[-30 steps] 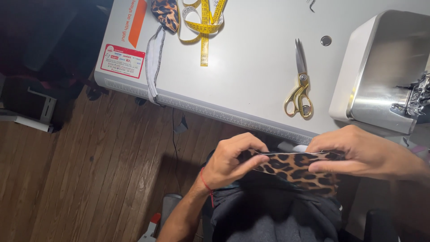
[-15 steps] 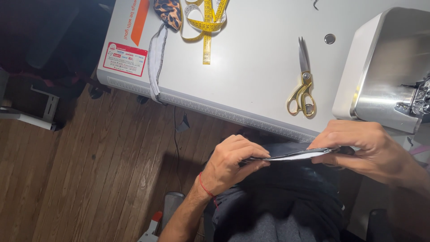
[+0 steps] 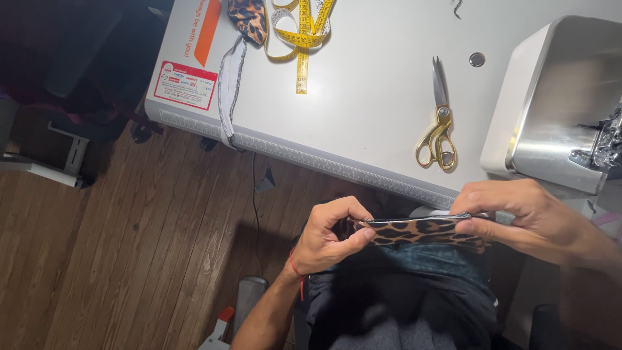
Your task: Trimming excess fabric and threads from leopard print bikini pieces using scissors and preparing them for sewing on an overlock machine.
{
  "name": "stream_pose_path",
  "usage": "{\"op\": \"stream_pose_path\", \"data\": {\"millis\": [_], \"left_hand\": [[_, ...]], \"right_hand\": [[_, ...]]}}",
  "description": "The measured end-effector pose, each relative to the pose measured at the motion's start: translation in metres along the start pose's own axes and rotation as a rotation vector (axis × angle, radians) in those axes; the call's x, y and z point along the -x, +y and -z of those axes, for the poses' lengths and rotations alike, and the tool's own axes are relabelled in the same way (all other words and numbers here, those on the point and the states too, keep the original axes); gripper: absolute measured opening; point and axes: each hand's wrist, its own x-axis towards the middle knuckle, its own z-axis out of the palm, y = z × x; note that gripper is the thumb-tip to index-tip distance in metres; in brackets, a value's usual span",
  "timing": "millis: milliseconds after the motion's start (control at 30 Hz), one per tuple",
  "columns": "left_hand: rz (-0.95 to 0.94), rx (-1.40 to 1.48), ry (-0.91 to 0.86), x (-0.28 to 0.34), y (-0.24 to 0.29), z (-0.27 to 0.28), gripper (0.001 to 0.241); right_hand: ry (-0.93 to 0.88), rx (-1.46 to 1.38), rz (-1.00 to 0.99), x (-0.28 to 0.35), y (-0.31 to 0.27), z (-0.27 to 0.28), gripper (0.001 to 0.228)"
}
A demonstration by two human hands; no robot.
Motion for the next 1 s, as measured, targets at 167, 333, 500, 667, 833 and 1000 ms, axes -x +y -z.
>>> {"op": "stream_pose_path", "data": {"millis": [167,333,500,667,833,1000], "left_hand": [[0.032,-0.004,-0.035,-0.005,0.018,0.009,0.013],[-0.044,-0.195,-0.054,-0.013,0.055,0.039,0.009],[-0.041,-0.352,-0.131,-0.02,0.113,0.103,0.005],[0.013,-0.584,-0.172,-0.028,0.154,0.15,0.005],[0.014,-0.803,-0.146,-0.039,0.201,0.162,0.01],[0.036,-0.934,-0.123,-0.046,0.256,0.163,0.012]], "right_hand": [[0.093,-0.028,0.023,-0.002,0.001,-0.004,0.018],[-0.131,-0.081,0.058,-0.01,0.026,0.004,0.023],[-0.333,-0.099,-0.053,-0.012,0.023,0.01,0.029],[-0.281,-0.185,-0.144,-0.002,0.023,0.006,0.015],[0.145,0.455,-0.269,0.005,0.029,-0.021,0.08],[0.434,0.254,0.12,0.015,0.036,-0.029,0.067]]}}
